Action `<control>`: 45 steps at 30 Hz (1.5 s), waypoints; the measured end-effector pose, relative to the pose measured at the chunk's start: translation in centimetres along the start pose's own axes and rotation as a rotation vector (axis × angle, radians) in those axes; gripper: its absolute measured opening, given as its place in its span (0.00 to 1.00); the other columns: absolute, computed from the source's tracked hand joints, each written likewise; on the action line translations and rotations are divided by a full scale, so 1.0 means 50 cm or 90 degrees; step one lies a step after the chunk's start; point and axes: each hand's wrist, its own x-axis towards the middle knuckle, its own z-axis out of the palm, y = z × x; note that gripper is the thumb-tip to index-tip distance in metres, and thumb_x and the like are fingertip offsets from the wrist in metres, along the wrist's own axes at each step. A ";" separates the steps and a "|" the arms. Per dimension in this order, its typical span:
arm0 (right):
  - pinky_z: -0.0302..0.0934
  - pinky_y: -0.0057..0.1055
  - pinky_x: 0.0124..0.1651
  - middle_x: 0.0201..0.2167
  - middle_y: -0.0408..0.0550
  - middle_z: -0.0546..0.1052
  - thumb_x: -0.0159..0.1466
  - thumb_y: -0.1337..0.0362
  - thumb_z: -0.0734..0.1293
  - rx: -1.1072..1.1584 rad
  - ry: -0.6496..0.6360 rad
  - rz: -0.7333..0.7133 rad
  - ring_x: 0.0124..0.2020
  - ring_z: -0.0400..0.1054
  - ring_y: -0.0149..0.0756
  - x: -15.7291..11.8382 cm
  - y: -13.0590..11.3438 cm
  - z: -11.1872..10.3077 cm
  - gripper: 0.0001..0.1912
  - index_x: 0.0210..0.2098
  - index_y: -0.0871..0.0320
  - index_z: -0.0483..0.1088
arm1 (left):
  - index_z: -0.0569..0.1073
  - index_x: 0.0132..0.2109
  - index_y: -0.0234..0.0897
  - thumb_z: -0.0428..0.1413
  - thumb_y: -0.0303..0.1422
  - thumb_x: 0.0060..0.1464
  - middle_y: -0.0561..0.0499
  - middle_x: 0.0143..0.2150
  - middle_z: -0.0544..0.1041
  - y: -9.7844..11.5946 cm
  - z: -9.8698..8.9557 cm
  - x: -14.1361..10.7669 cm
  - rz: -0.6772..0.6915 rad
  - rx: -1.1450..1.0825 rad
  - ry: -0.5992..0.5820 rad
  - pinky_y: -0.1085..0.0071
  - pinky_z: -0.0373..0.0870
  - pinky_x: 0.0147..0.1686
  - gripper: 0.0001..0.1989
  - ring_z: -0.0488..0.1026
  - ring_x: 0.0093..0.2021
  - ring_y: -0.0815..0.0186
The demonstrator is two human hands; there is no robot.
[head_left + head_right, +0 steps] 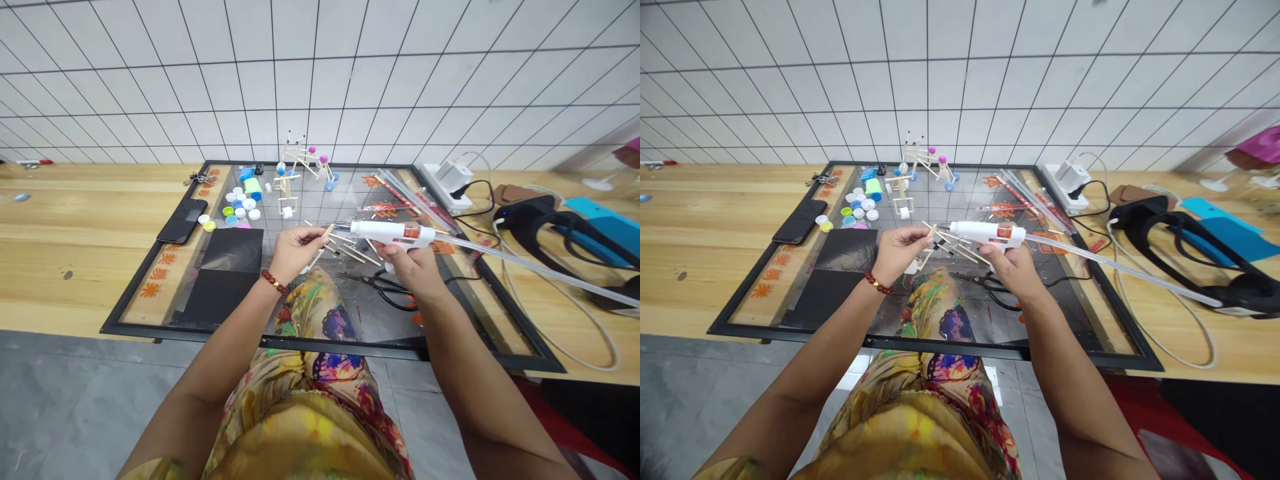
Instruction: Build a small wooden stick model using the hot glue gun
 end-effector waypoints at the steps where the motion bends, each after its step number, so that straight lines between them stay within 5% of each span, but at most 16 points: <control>1: 0.58 0.35 0.27 0.19 0.43 0.67 0.56 0.41 0.68 0.001 -0.001 -0.001 0.26 0.66 0.39 0.000 0.000 0.000 0.22 0.33 0.54 0.68 | 0.82 0.31 0.35 0.67 0.29 0.41 0.47 0.31 0.82 -0.001 0.000 0.000 0.002 0.001 -0.002 0.68 0.77 0.34 0.06 0.78 0.31 0.65; 11: 0.60 0.37 0.34 0.20 0.42 0.67 0.57 0.42 0.68 -0.016 0.018 -0.020 0.27 0.65 0.39 0.002 -0.009 0.004 0.21 0.33 0.54 0.66 | 0.82 0.32 0.36 0.67 0.31 0.41 0.48 0.31 0.82 0.000 0.000 -0.001 0.016 -0.007 0.004 0.68 0.77 0.34 0.07 0.78 0.31 0.65; 45: 0.64 0.37 0.33 0.25 0.45 0.71 0.60 0.43 0.66 -0.016 0.026 -0.047 0.30 0.70 0.40 -0.008 0.025 0.014 0.21 0.34 0.56 0.69 | 0.81 0.30 0.36 0.70 0.33 0.38 0.50 0.29 0.81 0.002 0.001 -0.002 -0.028 -0.079 0.010 0.69 0.75 0.32 0.09 0.75 0.28 0.68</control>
